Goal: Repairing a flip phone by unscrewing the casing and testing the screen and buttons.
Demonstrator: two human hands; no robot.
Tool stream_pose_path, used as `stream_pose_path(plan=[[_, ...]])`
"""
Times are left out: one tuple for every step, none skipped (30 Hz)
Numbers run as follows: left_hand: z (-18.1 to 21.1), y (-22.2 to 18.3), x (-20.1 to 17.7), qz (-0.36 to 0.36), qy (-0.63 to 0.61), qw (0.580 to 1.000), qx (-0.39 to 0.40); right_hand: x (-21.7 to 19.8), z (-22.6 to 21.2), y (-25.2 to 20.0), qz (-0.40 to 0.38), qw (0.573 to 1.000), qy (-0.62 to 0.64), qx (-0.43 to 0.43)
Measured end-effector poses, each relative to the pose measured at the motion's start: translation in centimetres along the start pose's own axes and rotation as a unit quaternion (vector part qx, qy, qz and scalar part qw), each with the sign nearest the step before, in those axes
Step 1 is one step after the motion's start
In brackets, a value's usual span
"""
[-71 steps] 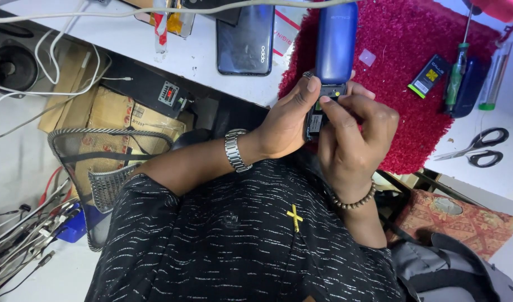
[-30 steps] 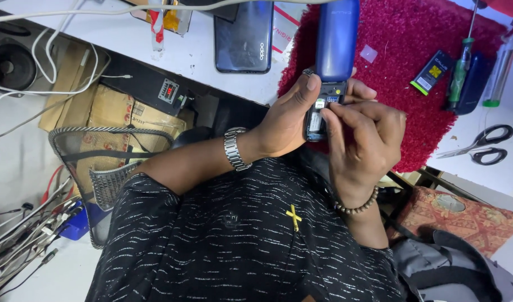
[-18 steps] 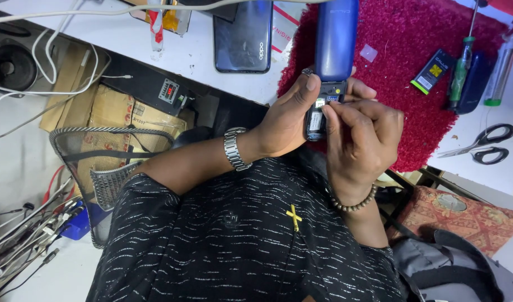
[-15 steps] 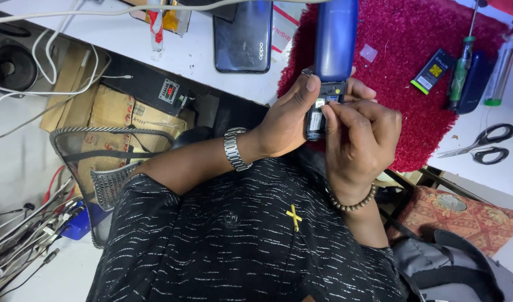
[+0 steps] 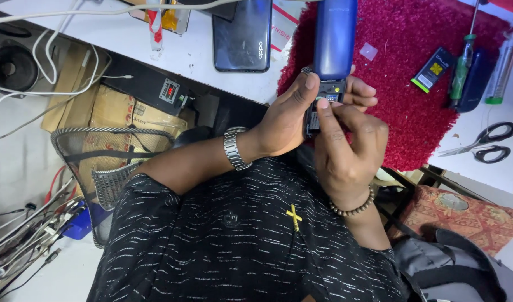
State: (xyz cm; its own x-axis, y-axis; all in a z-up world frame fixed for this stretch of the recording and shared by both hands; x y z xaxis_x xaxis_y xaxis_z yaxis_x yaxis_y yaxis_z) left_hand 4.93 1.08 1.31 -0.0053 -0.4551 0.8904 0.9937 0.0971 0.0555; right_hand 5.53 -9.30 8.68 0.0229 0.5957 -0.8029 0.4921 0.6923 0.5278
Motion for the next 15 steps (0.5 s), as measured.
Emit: stream_pose_path(plan=[[0.0,0.0,0.1,-0.001,0.000,1.000,0.000,0.0,0.1,0.0,0.001,1.000,-0.001,0.000],[0.1,0.0,0.2,0.005,0.000,1.000,-0.003,0.1,0.1,-0.1,-0.009,1.000,-0.009,-0.010],[0.1,0.0,0.3,0.011,-0.001,1.000,-0.005,0.3,0.0,-0.1,-0.020,0.999,-0.016,-0.020],[0.0,0.0,0.2,0.011,0.000,1.000,-0.005,0.4,0.1,-0.3,-0.019,0.999,-0.015,-0.020],[-0.1,0.0,0.2,0.013,-0.015,1.000,-0.003,0.5,0.1,-0.5,-0.015,1.000,-0.012,-0.022],[-0.2,-0.1,0.2,0.015,-0.030,0.999,-0.001,0.6,0.2,-0.7,-0.010,1.000,-0.008,-0.023],[-0.3,-0.1,0.0,0.016,-0.030,0.999,-0.001,0.8,0.1,-0.6,-0.011,1.000,-0.008,-0.023],[-0.4,-0.1,-0.1,0.012,-0.038,0.999,0.004,0.9,0.0,-0.6,0.005,1.000,-0.010,-0.024],[-0.5,-0.1,-0.2,0.007,-0.046,0.999,0.009,1.0,-0.1,-0.6,0.022,0.999,-0.012,-0.026],[-0.3,-0.1,-0.1,0.007,-0.046,0.999,0.009,1.3,0.0,-0.7,0.022,0.999,-0.012,-0.026],[-0.2,-0.1,-0.1,0.012,-0.032,0.999,0.009,1.4,0.0,-0.9,0.032,0.999,-0.013,-0.022],[0.0,-0.1,-0.1,0.017,-0.018,1.000,0.010,1.6,0.1,-1.0,0.042,0.999,-0.014,-0.018],[-0.1,-0.1,-0.2,0.016,-0.018,1.000,0.010,1.8,0.0,-1.2,0.043,0.999,-0.014,-0.018],[-0.2,-0.2,-0.3,0.015,-0.034,0.999,0.015,2.0,0.0,-1.4,0.054,0.998,-0.017,-0.016],[-0.3,-0.2,-0.3,0.013,-0.051,0.998,0.019,2.0,0.0,-1.6,0.064,0.998,-0.020,-0.013]])
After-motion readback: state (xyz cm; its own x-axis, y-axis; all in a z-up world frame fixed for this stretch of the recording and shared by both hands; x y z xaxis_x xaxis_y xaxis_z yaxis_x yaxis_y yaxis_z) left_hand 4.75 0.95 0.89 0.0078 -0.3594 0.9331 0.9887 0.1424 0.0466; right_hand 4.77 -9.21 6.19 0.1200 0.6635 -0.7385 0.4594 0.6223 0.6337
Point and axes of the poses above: each hand's wrist, its own y-axis towards the middle knuckle, its own x-axis out of the palm, z = x × y, the point moved 5 cm from there along y, towards the middle knuckle, and after that the axes turned 1 degree about y, right-handed, at the moved point
